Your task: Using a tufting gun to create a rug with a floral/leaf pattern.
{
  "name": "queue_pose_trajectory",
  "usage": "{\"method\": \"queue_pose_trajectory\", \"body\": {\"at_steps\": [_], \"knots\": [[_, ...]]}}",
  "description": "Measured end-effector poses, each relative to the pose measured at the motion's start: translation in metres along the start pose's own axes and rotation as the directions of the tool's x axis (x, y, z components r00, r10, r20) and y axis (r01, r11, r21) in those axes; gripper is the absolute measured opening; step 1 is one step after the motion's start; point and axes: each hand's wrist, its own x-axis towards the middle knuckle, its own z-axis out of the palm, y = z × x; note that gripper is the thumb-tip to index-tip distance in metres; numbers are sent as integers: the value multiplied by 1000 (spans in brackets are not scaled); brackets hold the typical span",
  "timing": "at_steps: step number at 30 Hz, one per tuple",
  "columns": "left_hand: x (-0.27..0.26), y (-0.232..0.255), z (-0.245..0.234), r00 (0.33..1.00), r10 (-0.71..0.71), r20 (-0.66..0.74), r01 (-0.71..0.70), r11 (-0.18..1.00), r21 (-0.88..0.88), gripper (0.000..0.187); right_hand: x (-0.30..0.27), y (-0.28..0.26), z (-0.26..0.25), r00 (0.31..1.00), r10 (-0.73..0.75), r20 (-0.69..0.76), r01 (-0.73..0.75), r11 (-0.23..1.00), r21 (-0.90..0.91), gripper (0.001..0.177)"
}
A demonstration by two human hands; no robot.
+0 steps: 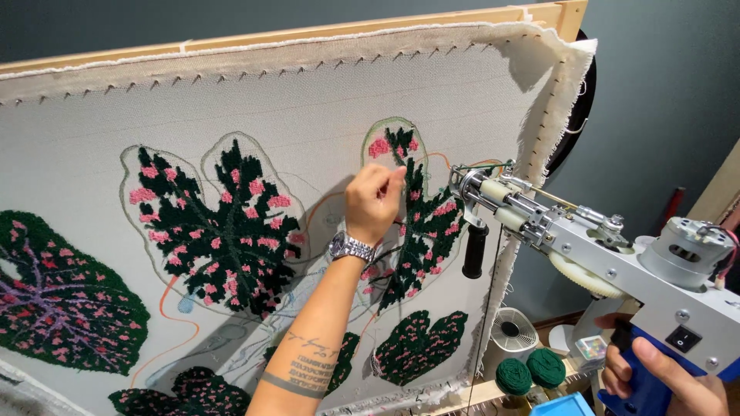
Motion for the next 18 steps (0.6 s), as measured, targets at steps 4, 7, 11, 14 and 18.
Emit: {"method": "queue_pose_trajectory", "body": {"at_steps": [4,7,11,14,18], "knots": [[-38,11,15,967,-178,182,165,983,85,34,-16,-21,41,998,-46,-47,48,998,44,72],[-61,18,35,934,-207,290,229,973,-41,23,-14,-23,47,997,-22,-75,24,1000,17,70],[-73,38,47,700,-255,667,653,608,-452,56,-14,-23,56,1000,-16,-19,18,997,77,69],[-73,47,57,575,-290,765,784,465,-412,56,-12,-23,61,999,-42,-11,42,995,86,70],[-66,51,67,470,-468,749,875,361,-323,44,-9,-30,68,998,-48,31,44,992,117,69]]}}
